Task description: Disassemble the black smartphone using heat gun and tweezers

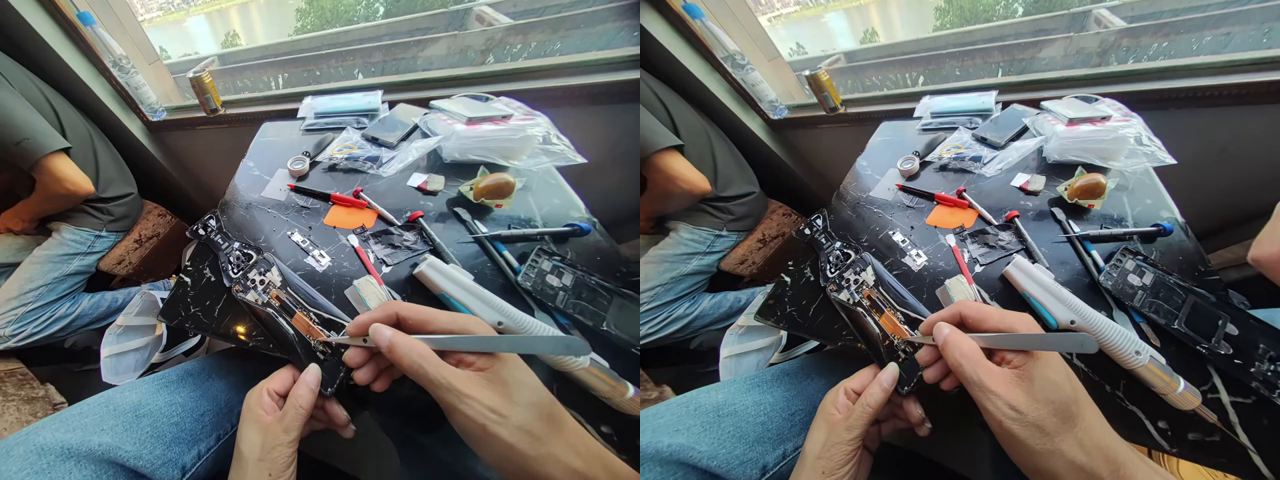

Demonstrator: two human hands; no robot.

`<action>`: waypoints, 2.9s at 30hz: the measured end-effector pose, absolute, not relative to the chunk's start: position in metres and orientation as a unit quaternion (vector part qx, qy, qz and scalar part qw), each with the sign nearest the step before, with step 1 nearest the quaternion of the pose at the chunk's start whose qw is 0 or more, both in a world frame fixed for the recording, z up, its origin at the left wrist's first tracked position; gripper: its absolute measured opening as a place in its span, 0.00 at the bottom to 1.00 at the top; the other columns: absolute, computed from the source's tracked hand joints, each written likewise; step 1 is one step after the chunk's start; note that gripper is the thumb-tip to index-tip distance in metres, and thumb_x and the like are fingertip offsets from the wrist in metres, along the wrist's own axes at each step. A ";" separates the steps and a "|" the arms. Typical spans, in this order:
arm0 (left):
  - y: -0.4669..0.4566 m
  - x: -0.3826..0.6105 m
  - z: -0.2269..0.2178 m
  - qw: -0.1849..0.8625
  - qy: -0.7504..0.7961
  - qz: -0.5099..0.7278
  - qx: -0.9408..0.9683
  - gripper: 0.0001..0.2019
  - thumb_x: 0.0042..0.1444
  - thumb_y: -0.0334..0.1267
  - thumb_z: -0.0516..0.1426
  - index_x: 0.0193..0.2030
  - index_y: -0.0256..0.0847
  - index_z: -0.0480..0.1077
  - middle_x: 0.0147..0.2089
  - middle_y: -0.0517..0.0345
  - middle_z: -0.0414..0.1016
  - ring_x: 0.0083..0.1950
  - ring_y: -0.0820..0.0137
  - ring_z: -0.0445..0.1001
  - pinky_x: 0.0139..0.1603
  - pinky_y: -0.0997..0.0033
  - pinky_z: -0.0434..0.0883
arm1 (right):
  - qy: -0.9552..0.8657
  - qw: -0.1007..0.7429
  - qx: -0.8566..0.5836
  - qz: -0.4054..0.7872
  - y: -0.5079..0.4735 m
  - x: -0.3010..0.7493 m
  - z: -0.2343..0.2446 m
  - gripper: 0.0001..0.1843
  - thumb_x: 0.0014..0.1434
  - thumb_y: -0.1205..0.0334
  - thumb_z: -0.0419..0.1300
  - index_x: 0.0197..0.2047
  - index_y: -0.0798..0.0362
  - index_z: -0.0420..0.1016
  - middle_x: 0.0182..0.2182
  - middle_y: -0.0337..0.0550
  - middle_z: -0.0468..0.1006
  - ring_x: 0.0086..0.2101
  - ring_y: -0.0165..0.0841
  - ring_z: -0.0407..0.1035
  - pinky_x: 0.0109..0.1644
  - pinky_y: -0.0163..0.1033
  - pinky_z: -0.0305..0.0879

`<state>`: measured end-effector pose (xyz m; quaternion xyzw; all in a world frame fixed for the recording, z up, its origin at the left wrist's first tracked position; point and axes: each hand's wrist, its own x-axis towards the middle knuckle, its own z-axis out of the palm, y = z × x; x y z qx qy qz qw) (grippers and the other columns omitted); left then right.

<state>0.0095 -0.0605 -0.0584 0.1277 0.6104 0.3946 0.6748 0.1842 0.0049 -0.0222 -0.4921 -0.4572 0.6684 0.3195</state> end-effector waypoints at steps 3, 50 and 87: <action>-0.061 0.009 -0.058 0.676 0.610 0.393 0.128 0.28 0.43 0.62 0.74 0.29 0.34 0.81 0.24 0.50 0.81 0.26 0.65 0.80 0.37 0.67 0.79 | -0.450 0.315 -0.494 0.674 0.005 0.181 -0.021 0.15 0.64 0.47 0.67 0.38 0.51 0.86 0.31 0.45 0.88 0.32 0.34 0.84 0.34 0.29 0.79; -0.059 0.007 -0.057 0.679 0.612 0.384 0.131 0.30 0.41 0.63 0.75 0.29 0.34 0.78 0.24 0.50 0.81 0.26 0.63 0.80 0.37 0.64 0.78 | -0.434 0.273 -0.513 0.689 0.018 0.170 -0.022 0.16 0.64 0.51 0.62 0.32 0.54 0.80 0.28 0.47 0.86 0.29 0.33 0.82 0.30 0.30 0.78; -0.061 0.005 -0.061 0.680 0.607 0.389 0.132 0.29 0.43 0.62 0.74 0.30 0.33 0.79 0.24 0.48 0.81 0.26 0.63 0.80 0.37 0.64 0.78 | -0.379 0.256 -0.507 0.731 0.020 0.174 -0.023 0.12 0.60 0.53 0.65 0.31 0.51 0.80 0.28 0.44 0.86 0.27 0.31 0.81 0.29 0.30 0.77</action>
